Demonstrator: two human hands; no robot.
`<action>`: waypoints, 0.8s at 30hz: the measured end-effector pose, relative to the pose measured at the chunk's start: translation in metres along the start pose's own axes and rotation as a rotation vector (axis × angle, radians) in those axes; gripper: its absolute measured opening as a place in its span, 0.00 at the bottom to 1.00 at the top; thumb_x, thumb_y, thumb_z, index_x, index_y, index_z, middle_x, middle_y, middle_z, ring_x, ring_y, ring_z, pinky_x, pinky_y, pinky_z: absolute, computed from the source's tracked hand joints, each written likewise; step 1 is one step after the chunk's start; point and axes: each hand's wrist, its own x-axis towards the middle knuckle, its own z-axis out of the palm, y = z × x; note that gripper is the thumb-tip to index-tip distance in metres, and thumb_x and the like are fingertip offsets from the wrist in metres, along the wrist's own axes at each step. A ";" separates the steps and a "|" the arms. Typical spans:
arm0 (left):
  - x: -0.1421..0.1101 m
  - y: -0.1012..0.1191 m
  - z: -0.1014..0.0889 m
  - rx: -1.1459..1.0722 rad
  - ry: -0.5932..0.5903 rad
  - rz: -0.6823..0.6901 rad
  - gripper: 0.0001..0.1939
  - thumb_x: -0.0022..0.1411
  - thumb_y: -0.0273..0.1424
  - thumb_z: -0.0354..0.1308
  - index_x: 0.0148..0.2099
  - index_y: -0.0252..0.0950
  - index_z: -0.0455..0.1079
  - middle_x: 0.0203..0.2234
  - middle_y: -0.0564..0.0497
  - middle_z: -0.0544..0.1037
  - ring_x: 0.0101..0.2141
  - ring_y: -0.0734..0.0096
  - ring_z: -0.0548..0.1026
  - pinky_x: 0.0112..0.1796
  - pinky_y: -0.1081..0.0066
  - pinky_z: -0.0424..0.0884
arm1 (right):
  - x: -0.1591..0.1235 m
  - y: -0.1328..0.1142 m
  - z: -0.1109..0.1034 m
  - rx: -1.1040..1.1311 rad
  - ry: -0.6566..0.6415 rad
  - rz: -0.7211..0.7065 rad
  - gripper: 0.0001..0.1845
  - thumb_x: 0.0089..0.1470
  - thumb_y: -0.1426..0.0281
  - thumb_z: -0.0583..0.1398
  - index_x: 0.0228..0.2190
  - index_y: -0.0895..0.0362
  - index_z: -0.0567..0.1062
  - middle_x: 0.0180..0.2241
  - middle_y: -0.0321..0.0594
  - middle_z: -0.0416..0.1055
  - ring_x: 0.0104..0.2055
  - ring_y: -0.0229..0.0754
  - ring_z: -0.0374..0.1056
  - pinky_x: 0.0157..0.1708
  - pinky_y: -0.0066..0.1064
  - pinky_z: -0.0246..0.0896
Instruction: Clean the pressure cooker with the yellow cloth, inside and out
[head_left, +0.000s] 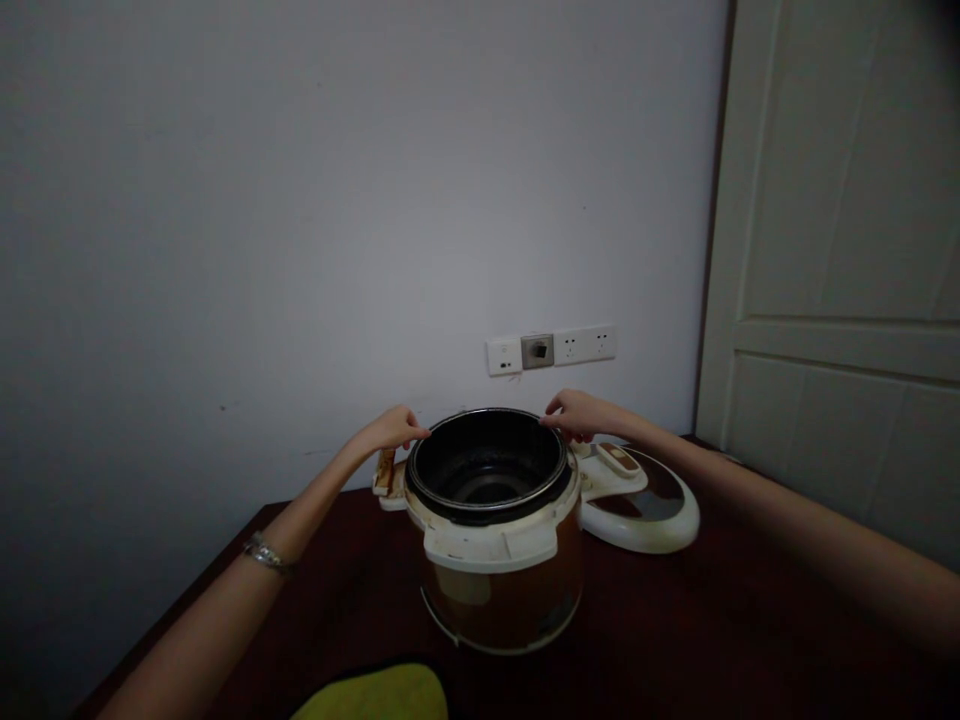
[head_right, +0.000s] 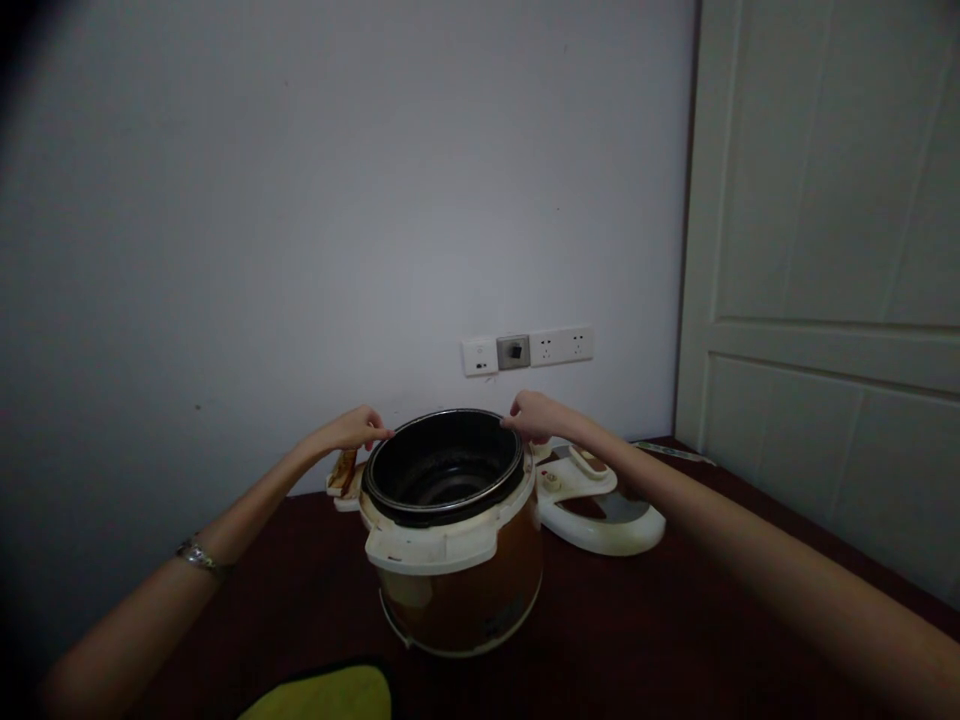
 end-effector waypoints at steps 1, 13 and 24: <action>0.002 -0.003 0.001 -0.002 -0.003 0.012 0.16 0.45 0.28 0.64 0.11 0.34 0.65 0.05 0.53 0.63 0.10 0.80 0.54 0.15 0.76 0.45 | -0.001 0.000 0.002 -0.004 -0.013 0.013 0.17 0.51 0.65 0.59 0.37 0.67 0.75 0.16 0.40 0.69 0.15 0.34 0.62 0.13 0.23 0.57; 0.008 0.005 0.002 0.383 -0.236 -0.052 0.21 0.52 0.36 0.57 0.12 0.35 0.59 0.10 0.53 0.62 0.16 0.77 0.58 0.23 0.72 0.53 | -0.015 -0.006 0.010 0.083 -0.071 0.081 0.16 0.48 0.75 0.56 0.40 0.68 0.74 0.11 0.33 0.63 0.13 0.32 0.58 0.13 0.22 0.52; 0.002 0.016 -0.023 0.298 -0.155 -0.113 0.22 0.54 0.42 0.55 0.15 0.36 0.55 0.11 0.56 0.55 0.14 0.79 0.51 0.20 0.72 0.47 | -0.012 -0.014 -0.009 0.235 0.061 -0.002 0.10 0.46 0.76 0.56 0.30 0.65 0.76 0.10 0.30 0.60 0.12 0.29 0.52 0.12 0.21 0.46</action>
